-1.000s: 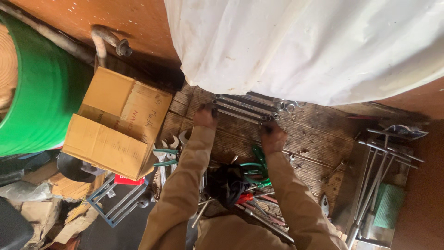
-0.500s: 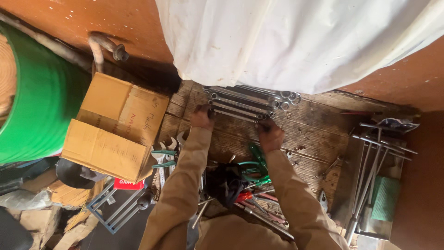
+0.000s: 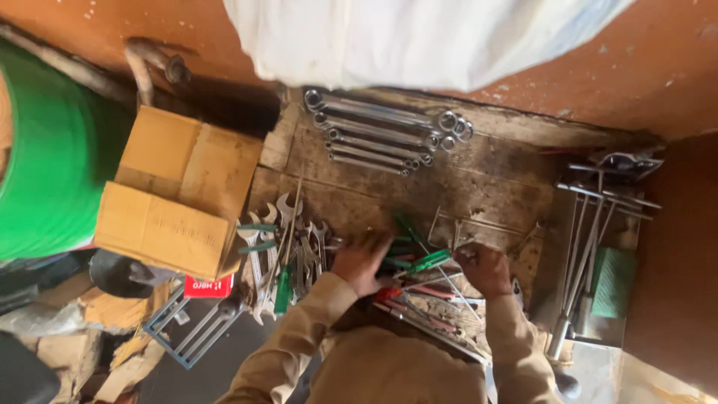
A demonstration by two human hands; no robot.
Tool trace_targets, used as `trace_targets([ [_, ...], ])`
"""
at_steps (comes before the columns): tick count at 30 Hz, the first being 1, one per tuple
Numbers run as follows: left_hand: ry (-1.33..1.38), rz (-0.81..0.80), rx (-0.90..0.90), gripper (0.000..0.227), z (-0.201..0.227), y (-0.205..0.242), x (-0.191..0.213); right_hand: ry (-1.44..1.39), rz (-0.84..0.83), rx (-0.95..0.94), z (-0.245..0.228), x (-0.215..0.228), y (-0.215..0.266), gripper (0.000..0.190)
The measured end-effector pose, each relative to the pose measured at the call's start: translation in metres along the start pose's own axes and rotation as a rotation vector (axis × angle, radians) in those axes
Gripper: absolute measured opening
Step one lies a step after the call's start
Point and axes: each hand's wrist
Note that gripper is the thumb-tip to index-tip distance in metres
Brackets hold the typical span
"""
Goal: The person sorts and arranges various hand tools on a wooden workbench. They pick up wrenches, pliers, and screwdrivers one by one, inspect them, and place them in neat rows. The person also moves a black cloth and a cardboard box to clear space for the tools.
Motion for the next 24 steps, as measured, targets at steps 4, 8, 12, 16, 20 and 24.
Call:
trace_targets([
  [4,-0.137,0.020,-0.094,0.056,0.009,0.021,-0.012,-0.279,-0.072,0.132,0.007,-0.014,0.047,0.033],
  [8,-0.106,0.017,-0.061,0.040,-0.004,0.027,-0.019,-0.109,0.256,-0.071,0.007,-0.034,0.054,0.021],
  [12,-0.158,0.007,-0.045,0.038,0.002,0.033,-0.020,0.170,0.271,0.036,0.012,-0.036,0.011,0.021],
  [16,-0.175,0.106,0.020,0.056,0.012,0.045,-0.025,0.069,0.299,0.117,0.020,-0.029,0.007,0.029],
  [20,-0.247,0.365,0.116,0.055,0.017,0.049,-0.028,-0.054,0.218,-0.001,0.013,-0.015,0.039,0.018],
  [24,-0.177,0.407,0.276,0.051,0.015,0.061,-0.024,-0.003,0.082,0.157,0.016,-0.022,0.081,0.045],
])
Point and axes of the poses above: each hand's wrist, its own y-axis away from the middle knuckle, its own x-axis out of the back of the hand, z = x × y, and after that the axes turned 10 degrees about z, right-handed
